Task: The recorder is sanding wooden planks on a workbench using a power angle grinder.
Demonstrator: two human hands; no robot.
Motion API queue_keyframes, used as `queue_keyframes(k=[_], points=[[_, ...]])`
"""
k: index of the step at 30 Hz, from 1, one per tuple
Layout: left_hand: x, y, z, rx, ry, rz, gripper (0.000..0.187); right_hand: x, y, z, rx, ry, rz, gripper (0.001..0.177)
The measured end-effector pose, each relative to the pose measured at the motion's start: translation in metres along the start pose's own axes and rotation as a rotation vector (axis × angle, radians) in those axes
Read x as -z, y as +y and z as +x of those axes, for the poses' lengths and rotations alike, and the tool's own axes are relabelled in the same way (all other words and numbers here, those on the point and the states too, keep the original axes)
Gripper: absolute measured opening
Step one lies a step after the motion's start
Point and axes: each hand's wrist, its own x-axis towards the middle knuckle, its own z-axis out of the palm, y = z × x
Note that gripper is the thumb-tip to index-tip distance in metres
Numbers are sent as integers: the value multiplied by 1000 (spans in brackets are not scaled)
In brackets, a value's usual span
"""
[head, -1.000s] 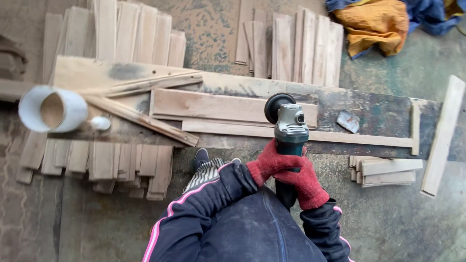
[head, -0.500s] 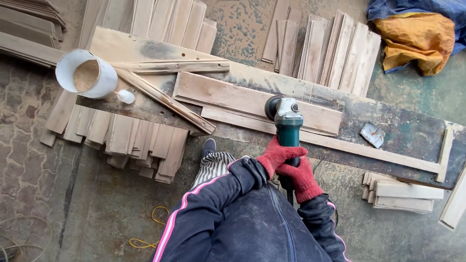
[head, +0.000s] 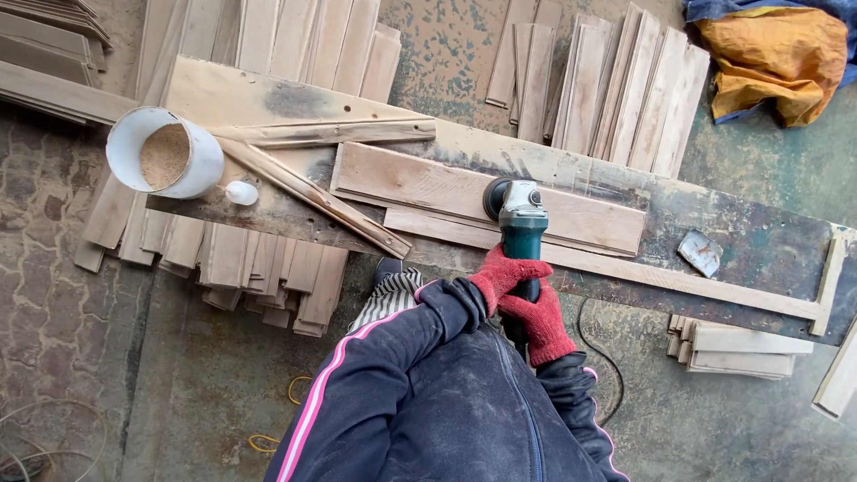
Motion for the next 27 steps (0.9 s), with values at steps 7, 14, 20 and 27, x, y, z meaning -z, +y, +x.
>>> queue_keyframes(k=[7,14,20,27], points=[[13,14,-1,21,-43,-17,79,-10,-2,0,-3,-8,9,58],[32,27,-1,31,-89,-133,76,-20,-4,9,5,-29,-77,59],[36,19,6,-55,-15,-234,74,-33,-10,11,-9,-64,-90,62],[61,0,41,-95,-12,-316,67,-48,-13,18,-14,-123,-132,63]])
